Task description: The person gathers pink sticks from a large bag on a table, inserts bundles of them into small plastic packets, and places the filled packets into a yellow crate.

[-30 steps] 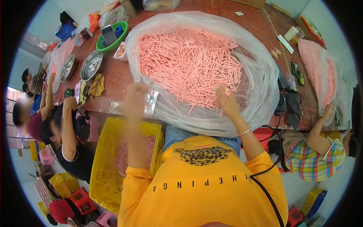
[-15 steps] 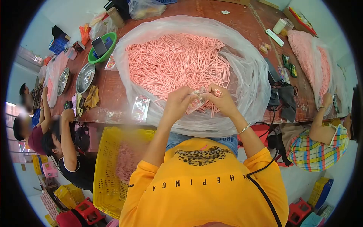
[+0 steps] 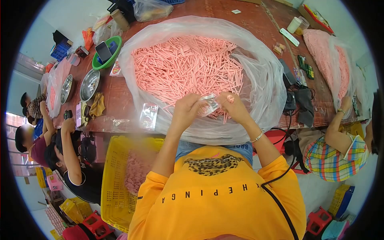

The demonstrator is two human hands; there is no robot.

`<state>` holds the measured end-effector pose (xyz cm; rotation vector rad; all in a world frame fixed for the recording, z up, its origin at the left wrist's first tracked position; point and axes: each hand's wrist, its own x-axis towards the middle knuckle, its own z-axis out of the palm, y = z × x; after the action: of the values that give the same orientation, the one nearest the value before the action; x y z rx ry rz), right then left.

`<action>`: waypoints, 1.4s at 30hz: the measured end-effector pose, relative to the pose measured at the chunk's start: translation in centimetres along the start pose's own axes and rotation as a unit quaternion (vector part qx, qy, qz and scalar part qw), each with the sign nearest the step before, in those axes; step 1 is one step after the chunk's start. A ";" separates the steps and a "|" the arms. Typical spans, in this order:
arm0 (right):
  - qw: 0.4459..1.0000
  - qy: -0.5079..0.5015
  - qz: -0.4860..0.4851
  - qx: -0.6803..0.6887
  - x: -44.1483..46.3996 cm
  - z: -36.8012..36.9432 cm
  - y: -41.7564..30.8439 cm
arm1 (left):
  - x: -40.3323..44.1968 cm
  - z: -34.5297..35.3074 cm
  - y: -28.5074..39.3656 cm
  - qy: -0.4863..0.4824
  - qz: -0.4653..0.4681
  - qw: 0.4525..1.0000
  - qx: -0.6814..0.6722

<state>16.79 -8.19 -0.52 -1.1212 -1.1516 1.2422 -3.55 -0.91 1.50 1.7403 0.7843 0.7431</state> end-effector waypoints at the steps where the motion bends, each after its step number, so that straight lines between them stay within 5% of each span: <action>1: 0.994 -0.021 0.032 0.103 -0.2 -0.9 0.2 | 0.2 -0.4 -0.3 0.001 0.057 0.998 0.037; 5: 0.952 -0.035 -0.058 0.300 1.4 -2.2 0.2 | 0.4 -1.4 -0.1 -0.037 0.163 0.983 0.071; 8: 0.913 0.016 -0.077 0.400 1.9 -0.3 -1.9 | 0.5 -1.0 -0.9 -0.094 0.133 0.987 0.018; 17: 0.919 -0.021 -0.071 0.388 2.6 2.2 -3.3 | 0.0 0.9 -1.3 -0.111 0.042 0.990 -0.080; 23: 0.983 -0.017 0.010 0.183 1.7 2.6 -3.2 | -0.2 0.6 -2.1 -0.058 0.055 0.995 -0.063; 26: 0.993 -0.074 -0.096 -0.009 1.5 2.7 -3.9 | -0.1 1.8 -2.9 -0.007 0.080 0.994 -0.078; 32: 0.988 0.040 -0.062 0.138 1.7 1.9 -4.1 | -0.5 2.0 -3.2 0.080 0.035 0.981 -0.171; 35: 0.987 0.070 -0.008 -0.144 1.5 0.5 -2.0 | -0.2 2.0 -4.3 0.105 0.056 0.986 -0.121; 38: 0.963 0.031 0.097 -0.249 0.6 1.8 -4.0 | 0.0 2.4 -4.7 0.089 0.041 0.986 -0.136; 42: 0.932 0.079 -0.108 -0.336 0.9 0.6 -3.4 | 0.4 2.5 -4.9 0.090 0.068 0.986 -0.119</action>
<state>16.50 -7.36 2.98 -1.5065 -1.5802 0.5706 -2.06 -0.76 -3.84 1.5370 0.6707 1.0550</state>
